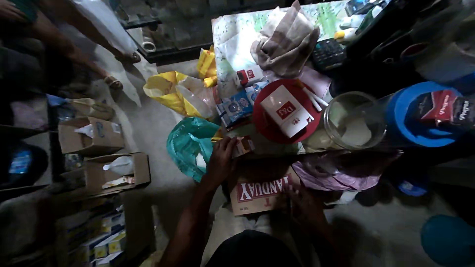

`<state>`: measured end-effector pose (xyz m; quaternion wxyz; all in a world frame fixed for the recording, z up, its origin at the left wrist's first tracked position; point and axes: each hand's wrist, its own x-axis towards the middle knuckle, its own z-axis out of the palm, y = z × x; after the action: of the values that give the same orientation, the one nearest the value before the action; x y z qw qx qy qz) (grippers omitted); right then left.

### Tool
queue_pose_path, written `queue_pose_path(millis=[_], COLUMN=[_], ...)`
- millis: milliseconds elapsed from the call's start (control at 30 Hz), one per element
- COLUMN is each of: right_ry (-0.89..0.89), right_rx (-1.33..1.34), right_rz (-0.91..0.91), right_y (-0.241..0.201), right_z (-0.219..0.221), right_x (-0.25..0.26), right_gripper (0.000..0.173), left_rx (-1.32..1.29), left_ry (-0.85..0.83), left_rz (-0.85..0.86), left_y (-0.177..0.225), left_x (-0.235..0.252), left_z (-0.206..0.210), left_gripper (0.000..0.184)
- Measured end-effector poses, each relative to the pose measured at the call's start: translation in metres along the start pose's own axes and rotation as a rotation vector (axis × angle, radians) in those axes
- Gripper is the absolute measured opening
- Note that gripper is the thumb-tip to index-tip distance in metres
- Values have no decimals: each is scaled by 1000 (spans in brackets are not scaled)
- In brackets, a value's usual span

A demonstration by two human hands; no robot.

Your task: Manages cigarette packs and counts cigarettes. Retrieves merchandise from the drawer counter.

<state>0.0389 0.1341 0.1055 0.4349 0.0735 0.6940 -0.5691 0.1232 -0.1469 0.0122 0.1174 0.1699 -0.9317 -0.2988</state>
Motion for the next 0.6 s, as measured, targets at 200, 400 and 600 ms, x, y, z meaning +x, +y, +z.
queue_pose_path(millis=[200, 400, 600], right_ry=[-164, -318, -25], right_rx=[374, 519, 418], right_rz=[-141, -311, -499], right_y=[21, -13, -19], right_z=[47, 106, 91], right_x=[-9, -15, -13], right_gripper=[29, 23, 23], left_rx=[-34, -176, -187], left_ry=[-48, -95, -31], left_rz=[-106, -102, 14], left_y=[27, 82, 92], left_x=[-32, -77, -96], left_z=[-24, -34, -44], left_gripper=[62, 58, 54])
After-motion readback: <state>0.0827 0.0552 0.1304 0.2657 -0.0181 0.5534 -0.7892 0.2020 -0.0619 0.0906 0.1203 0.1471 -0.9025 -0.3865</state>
